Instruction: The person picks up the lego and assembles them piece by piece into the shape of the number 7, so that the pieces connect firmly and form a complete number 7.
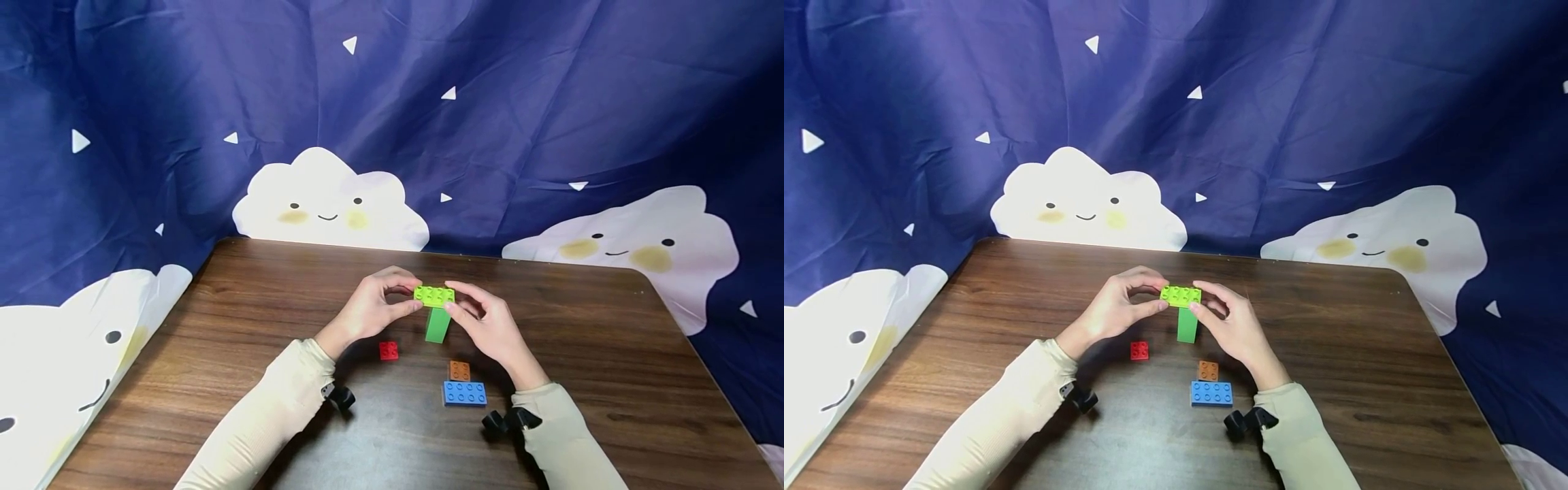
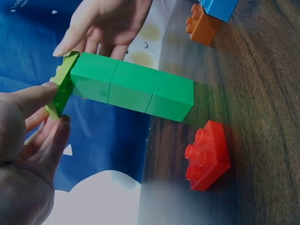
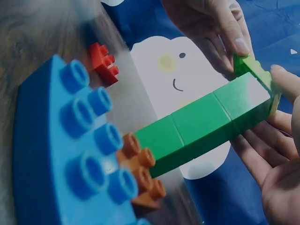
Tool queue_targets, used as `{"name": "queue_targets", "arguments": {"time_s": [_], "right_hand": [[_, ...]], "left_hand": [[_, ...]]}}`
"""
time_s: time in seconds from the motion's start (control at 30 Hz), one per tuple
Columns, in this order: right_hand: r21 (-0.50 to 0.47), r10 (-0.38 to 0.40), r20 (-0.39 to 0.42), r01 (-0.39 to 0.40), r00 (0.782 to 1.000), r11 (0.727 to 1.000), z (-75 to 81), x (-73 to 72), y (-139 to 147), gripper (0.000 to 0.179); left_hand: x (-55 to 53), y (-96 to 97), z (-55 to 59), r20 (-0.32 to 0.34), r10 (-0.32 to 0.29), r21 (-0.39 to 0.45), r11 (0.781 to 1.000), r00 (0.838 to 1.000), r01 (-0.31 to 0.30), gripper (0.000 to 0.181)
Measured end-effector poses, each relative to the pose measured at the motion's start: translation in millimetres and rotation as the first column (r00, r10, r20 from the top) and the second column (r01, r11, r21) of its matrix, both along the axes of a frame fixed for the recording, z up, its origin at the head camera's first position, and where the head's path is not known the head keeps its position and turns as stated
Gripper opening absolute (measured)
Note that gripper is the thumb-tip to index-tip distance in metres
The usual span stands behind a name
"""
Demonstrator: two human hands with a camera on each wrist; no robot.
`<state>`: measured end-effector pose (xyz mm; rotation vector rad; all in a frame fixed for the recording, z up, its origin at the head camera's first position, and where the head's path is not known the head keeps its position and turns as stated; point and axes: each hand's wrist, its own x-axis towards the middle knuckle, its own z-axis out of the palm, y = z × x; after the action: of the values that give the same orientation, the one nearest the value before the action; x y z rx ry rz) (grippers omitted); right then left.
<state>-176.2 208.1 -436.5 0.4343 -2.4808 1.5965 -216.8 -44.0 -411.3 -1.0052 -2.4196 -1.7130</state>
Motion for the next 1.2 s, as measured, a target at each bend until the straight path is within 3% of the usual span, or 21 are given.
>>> {"name": "queue_targets", "arguments": {"time_s": [0.2,1.2], "right_hand": [[0.019,0.003,-0.039,-0.002,0.999,1.0,3.0,-1.4,-3.3,0.034],[-0.062,-0.025,-0.04,0.022,0.999,0.998,-4.0,0.7,-12.1,0.029]], "left_hand": [[0.2,-0.9,0.3,-0.002,0.001,-0.009,1.0,1.0,-0.001,0.032],[1.8,0.6,-1.8,0.017,-0.008,0.032,0.999,1.0,0.007,0.031]]}}
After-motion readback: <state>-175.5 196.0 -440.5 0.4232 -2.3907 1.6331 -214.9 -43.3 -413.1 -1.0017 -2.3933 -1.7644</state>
